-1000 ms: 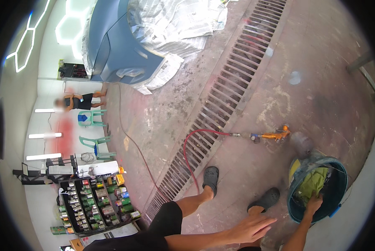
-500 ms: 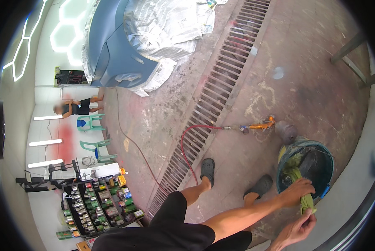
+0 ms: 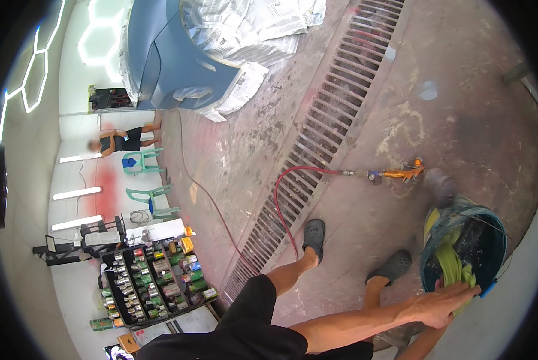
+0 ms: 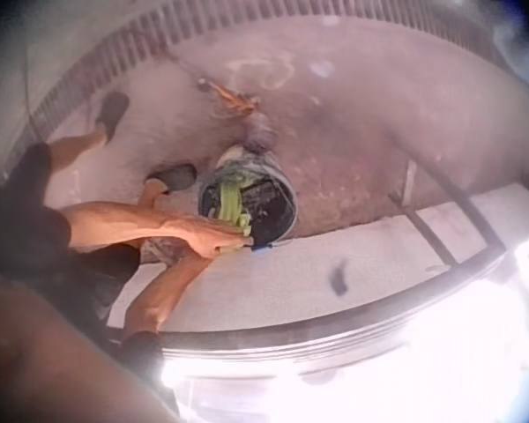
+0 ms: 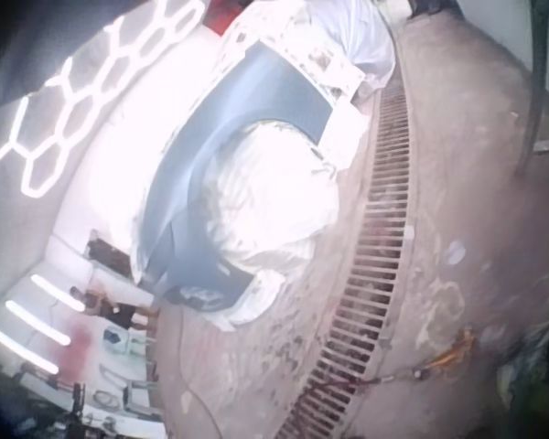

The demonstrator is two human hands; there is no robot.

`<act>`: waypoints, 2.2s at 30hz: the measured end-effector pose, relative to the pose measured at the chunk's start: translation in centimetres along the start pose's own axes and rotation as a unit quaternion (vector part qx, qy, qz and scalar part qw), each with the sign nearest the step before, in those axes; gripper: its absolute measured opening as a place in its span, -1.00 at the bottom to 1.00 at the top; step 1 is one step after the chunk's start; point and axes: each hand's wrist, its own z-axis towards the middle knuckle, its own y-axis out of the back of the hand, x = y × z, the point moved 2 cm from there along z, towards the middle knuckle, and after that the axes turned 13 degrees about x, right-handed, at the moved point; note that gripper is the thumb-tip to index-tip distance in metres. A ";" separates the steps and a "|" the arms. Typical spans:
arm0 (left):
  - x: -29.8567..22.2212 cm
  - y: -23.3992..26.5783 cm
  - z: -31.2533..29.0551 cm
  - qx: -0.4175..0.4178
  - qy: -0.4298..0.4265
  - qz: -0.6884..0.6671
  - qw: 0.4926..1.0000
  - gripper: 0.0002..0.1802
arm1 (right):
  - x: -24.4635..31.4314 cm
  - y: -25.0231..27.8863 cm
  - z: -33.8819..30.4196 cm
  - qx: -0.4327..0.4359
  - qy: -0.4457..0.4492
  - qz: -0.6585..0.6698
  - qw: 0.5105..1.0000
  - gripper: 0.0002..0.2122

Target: The person wipes a car bumper with a cloth, then uses a spray gun to apply paint to the surface. The bumper is partially masked with newspaper and plastic. The person moves around the bumper to reach different areas while spraying.

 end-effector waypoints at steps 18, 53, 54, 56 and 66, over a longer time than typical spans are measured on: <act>1.9 -0.2 5.4 -0.305 0.071 -0.327 0.892 -0.43 | 1.9 1.3 0.7 -0.127 -0.037 0.069 0.989 -0.46; 1.3 -3.9 11.8 0.080 0.147 0.173 0.971 -0.64 | -1.6 5.6 -1.4 -0.163 0.065 -0.594 0.785 -0.55; 1.5 -3.8 11.6 0.074 0.157 0.169 0.970 -0.61 | -2.1 5.5 -1.4 -0.183 0.076 -0.597 0.778 -0.56; 1.3 -3.8 11.0 0.007 0.114 0.169 0.979 -0.56 | -2.8 5.4 -1.5 -0.216 0.093 -0.601 0.764 -0.57; 16.1 -3.5 7.7 0.112 0.314 0.334 0.882 -0.51 | -0.1 6.2 -7.4 -0.360 0.007 -0.347 0.866 -0.51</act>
